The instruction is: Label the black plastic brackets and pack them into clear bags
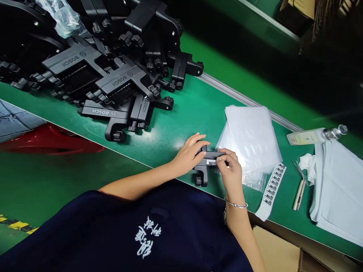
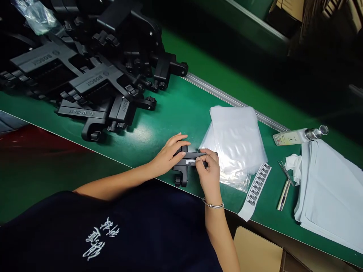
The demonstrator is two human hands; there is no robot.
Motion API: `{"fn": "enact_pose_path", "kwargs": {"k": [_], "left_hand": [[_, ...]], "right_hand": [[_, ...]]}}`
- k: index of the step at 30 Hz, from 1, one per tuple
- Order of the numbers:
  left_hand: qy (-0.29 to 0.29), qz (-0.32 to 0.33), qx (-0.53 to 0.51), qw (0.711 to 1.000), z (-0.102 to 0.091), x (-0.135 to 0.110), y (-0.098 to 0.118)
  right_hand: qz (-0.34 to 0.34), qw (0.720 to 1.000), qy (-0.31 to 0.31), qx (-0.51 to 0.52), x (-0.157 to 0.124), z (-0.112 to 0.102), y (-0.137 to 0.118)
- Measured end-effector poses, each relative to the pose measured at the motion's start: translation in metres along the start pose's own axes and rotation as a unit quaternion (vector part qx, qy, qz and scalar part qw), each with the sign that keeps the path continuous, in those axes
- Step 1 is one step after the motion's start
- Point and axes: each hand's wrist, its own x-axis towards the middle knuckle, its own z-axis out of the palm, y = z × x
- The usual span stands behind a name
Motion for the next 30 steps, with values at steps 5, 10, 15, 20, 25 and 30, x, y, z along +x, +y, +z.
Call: {"fn": "enact_pose_path", "kwargs": {"k": [5,10,15,20,25,30], "left_hand": [[-0.005,-0.004,0.001,1.0,-0.001,0.0,0.001],[-0.005,-0.004,-0.001,1.0,0.0,-0.001,0.0],[-0.006,-0.006,0.005,1.0,0.001,0.0,0.0],[0.036,0.068,0.05,0.996,-0.003,-0.006,-0.006],[-0.124,0.211,0.122,0.962,-0.02,-0.012,-0.013],[-0.182,0.252,0.124,0.942,-0.039,0.003,-0.013]], "right_hand": [[0.006,1.0,-0.004,-0.001,0.0,0.0,-0.001],[0.008,1.0,-0.004,0.0,0.0,0.0,-0.001],[0.001,1.0,-0.007,-0.019,0.0,-0.002,-0.002],[-0.025,0.999,-0.008,-0.045,0.0,0.0,-0.003],[-0.046,0.997,-0.018,-0.067,0.0,-0.008,0.0],[-0.08,0.988,-0.129,-0.039,0.003,-0.042,0.016]]}}
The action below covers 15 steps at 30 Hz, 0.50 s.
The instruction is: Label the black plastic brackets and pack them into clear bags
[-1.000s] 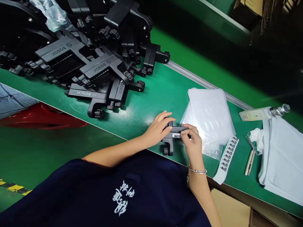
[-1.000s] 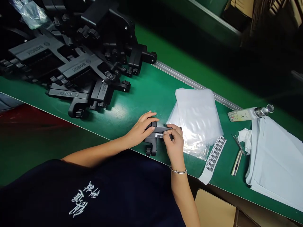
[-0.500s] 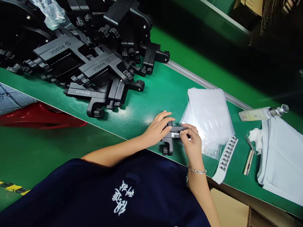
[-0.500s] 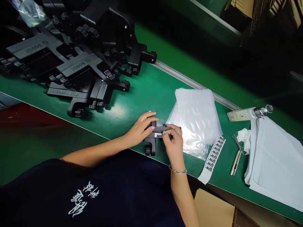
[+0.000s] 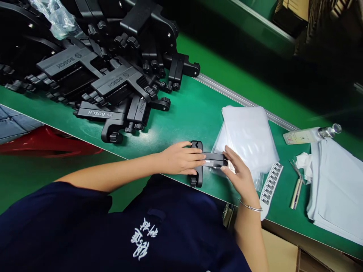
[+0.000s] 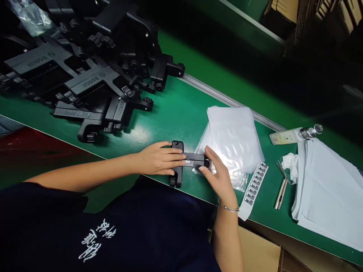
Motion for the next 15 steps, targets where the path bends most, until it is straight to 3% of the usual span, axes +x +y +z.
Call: {"fn": "enact_pose_path", "kwargs": {"k": [3,6,11,15], "left_hand": [[-0.043,0.018,-0.036,0.998,-0.012,0.011,-0.005],[-0.071,0.037,-0.041,0.996,-0.016,0.025,-0.003],[-0.036,0.072,0.034,0.996,-0.007,0.039,0.008],[-0.015,0.026,0.08,0.996,-0.004,0.019,0.008]], "right_hand": [[-0.025,0.997,-0.053,-0.051,-0.002,-0.009,0.008],[-0.041,0.996,-0.035,-0.076,-0.001,-0.006,0.009],[-0.048,0.994,-0.027,-0.093,0.0,-0.002,0.007],[-0.046,0.993,-0.023,-0.105,-0.001,-0.004,0.008]]}}
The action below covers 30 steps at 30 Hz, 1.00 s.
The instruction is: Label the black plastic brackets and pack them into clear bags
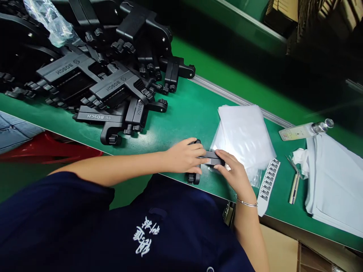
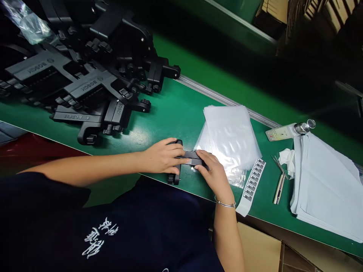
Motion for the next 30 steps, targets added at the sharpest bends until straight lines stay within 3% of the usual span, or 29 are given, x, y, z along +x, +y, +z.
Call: {"fn": "enact_pose_path", "kwargs": {"k": [4,6,9,11,13,16,20,22,25,27,30], "left_hand": [[0.046,-0.098,-0.02,0.994,-0.003,-0.049,-0.002],[0.103,-0.169,-0.042,0.979,-0.006,-0.067,-0.002],[0.213,-0.283,-0.068,0.932,-0.013,-0.071,-0.004],[0.248,-0.31,-0.072,0.915,-0.02,-0.06,-0.007],[0.247,-0.302,-0.067,0.918,-0.027,-0.041,-0.011],[0.194,-0.264,-0.059,0.943,-0.029,0.005,-0.015],[0.01,-0.169,0.003,0.986,-0.001,0.096,0.003],[-0.062,-0.133,0.046,0.988,0.025,0.143,0.02],[-0.095,-0.126,0.075,0.985,0.062,0.194,0.04],[-0.115,-0.134,0.088,0.98,0.076,0.212,0.042],[-0.149,-0.134,0.091,0.975,0.075,0.221,0.031]], "right_hand": [[-0.004,1.0,-0.004,-0.02,0.0,0.0,-0.002],[-0.026,0.998,-0.012,-0.056,0.003,0.003,-0.008],[-0.059,0.988,-0.017,-0.144,0.009,0.013,-0.02],[-0.077,0.981,-0.01,-0.176,0.005,0.017,-0.026],[-0.095,0.98,0.029,-0.172,-0.01,0.018,-0.026],[-0.084,0.971,0.172,-0.143,-0.049,0.015,-0.013],[-0.004,0.931,0.355,-0.088,-0.1,0.015,0.013],[0.034,0.913,0.401,-0.059,-0.115,0.017,0.022],[0.063,0.893,0.444,-0.038,-0.13,0.018,0.03],[0.071,0.885,0.46,-0.027,-0.137,0.017,0.034],[0.081,0.879,0.47,-0.001,-0.145,0.014,0.036]]}}
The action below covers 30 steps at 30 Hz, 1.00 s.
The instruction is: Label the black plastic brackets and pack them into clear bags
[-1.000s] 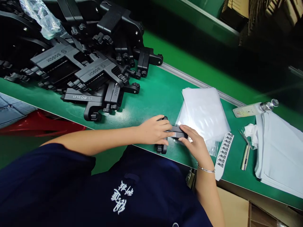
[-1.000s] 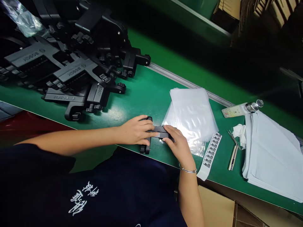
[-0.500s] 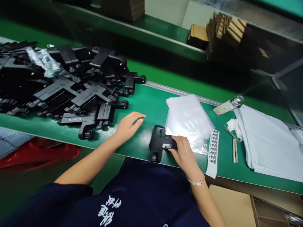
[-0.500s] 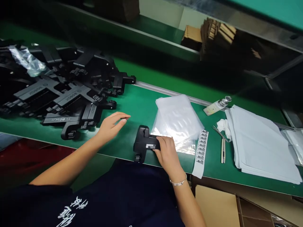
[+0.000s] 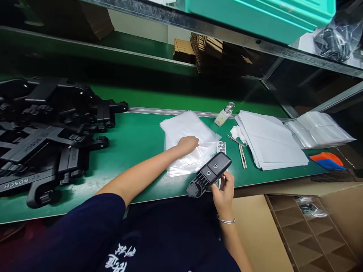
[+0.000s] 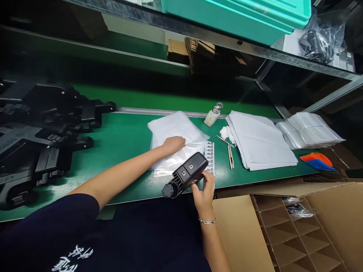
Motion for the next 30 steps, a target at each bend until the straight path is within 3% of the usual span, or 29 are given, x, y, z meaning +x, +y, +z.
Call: {"fn": "enact_pose_path", "kwargs": {"k": [3,6,10,12,15,18,21,23,26,30], "left_hand": [[-0.019,0.009,0.007,1.0,-0.018,-0.008,-0.019],[0.002,0.0,0.042,0.999,-0.043,-0.035,-0.039],[0.018,0.054,0.101,0.993,-0.056,-0.09,-0.07],[0.012,0.117,0.094,0.989,-0.044,-0.118,-0.082],[-0.021,0.194,0.055,0.979,-0.007,-0.154,-0.094],[0.008,0.182,0.032,0.983,0.023,-0.178,-0.103],[0.066,0.099,0.03,0.992,0.029,-0.187,-0.114],[0.06,0.058,0.037,0.996,0.022,-0.185,-0.121],[0.011,0.072,0.029,0.997,0.008,-0.179,-0.127],[-0.005,0.101,0.006,0.995,-0.003,-0.168,-0.13]], "right_hand": [[0.038,0.999,-0.011,0.011,0.003,-0.005,-0.002],[0.121,0.99,-0.026,0.071,0.01,-0.006,-0.013],[0.275,0.928,-0.076,0.24,0.025,-0.006,-0.03],[0.342,0.887,-0.097,0.296,0.033,-0.005,-0.036],[0.406,0.837,-0.111,0.349,0.04,0.0,-0.043],[0.424,0.813,-0.125,0.378,0.043,0.005,-0.048],[0.425,0.809,-0.133,0.383,0.043,0.009,-0.051],[0.423,0.809,-0.138,0.383,0.044,0.011,-0.052],[0.423,0.803,-0.155,0.391,0.044,0.014,-0.055],[0.424,0.789,-0.188,0.403,0.042,0.018,-0.058]]}}
